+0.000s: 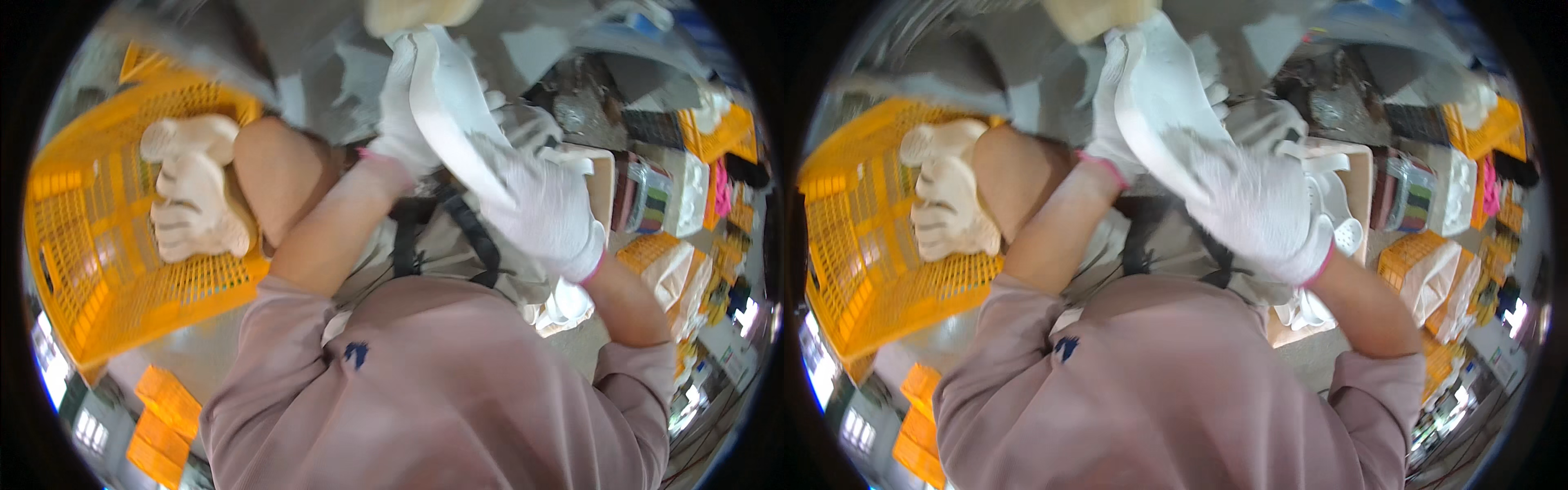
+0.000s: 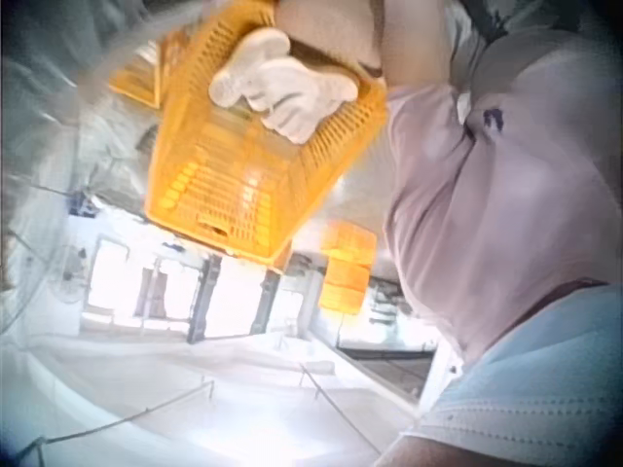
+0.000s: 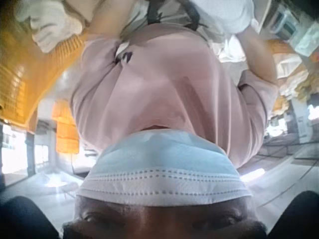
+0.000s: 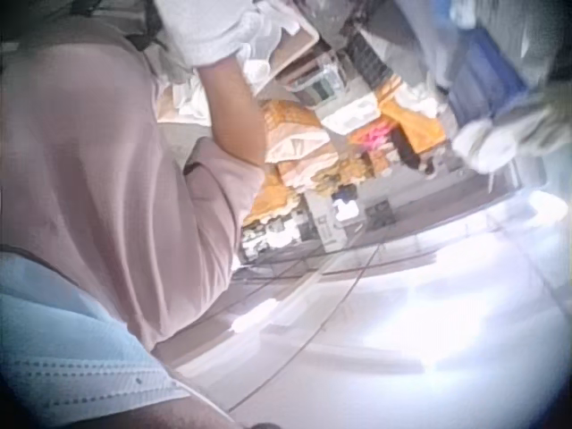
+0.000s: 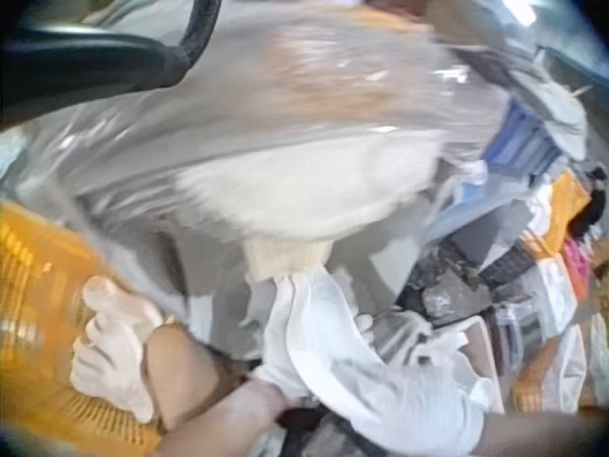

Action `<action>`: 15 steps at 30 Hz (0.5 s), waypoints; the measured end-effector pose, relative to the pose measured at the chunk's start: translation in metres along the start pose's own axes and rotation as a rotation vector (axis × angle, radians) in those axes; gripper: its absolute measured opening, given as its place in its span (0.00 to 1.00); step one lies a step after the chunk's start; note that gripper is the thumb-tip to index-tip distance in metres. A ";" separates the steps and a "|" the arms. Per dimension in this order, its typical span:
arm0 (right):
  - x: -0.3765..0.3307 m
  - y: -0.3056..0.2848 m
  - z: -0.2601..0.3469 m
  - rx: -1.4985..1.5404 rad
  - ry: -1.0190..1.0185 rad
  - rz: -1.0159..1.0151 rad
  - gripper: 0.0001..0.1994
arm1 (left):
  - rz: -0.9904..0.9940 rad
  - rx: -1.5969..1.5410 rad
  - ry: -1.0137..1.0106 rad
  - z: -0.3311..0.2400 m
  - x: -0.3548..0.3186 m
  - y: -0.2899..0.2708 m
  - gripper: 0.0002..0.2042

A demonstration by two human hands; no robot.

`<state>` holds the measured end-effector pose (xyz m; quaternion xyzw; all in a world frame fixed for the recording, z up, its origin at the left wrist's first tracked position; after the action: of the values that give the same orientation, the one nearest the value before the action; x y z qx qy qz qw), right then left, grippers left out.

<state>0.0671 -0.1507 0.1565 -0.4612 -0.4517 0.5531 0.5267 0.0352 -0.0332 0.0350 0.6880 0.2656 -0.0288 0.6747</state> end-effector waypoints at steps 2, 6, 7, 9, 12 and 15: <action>0.009 0.004 0.020 0.156 0.027 -0.242 0.32 | 0.103 0.102 0.130 -0.018 -0.002 -0.002 0.36; 0.065 0.016 -0.002 0.121 0.278 -0.309 0.23 | -0.011 0.730 0.517 -0.069 0.040 -0.013 0.19; 0.078 0.019 -0.008 0.108 0.281 -0.271 0.21 | -0.020 0.788 0.599 -0.076 0.047 -0.014 0.16; 0.099 0.019 -0.017 0.134 0.306 -0.229 0.19 | -0.227 0.772 0.570 -0.084 0.061 -0.029 0.13; 0.108 0.013 -0.024 0.200 0.319 -0.297 0.16 | -0.199 0.433 0.467 -0.077 0.066 -0.037 0.12; 0.105 0.012 -0.022 0.190 0.343 -0.353 0.13 | -0.316 0.738 0.550 -0.083 0.055 -0.032 0.11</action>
<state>0.0851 -0.0462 0.1374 -0.4106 -0.3753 0.4063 0.7249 0.0426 0.0618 -0.0090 0.8147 0.5074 -0.0402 0.2778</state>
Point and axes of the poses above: each hand's wrist, its own x-axis towards the middle knuckle, its own y-axis out of the palm, z = x × y, the point moved 6 cm from there along x, towards the middle knuckle
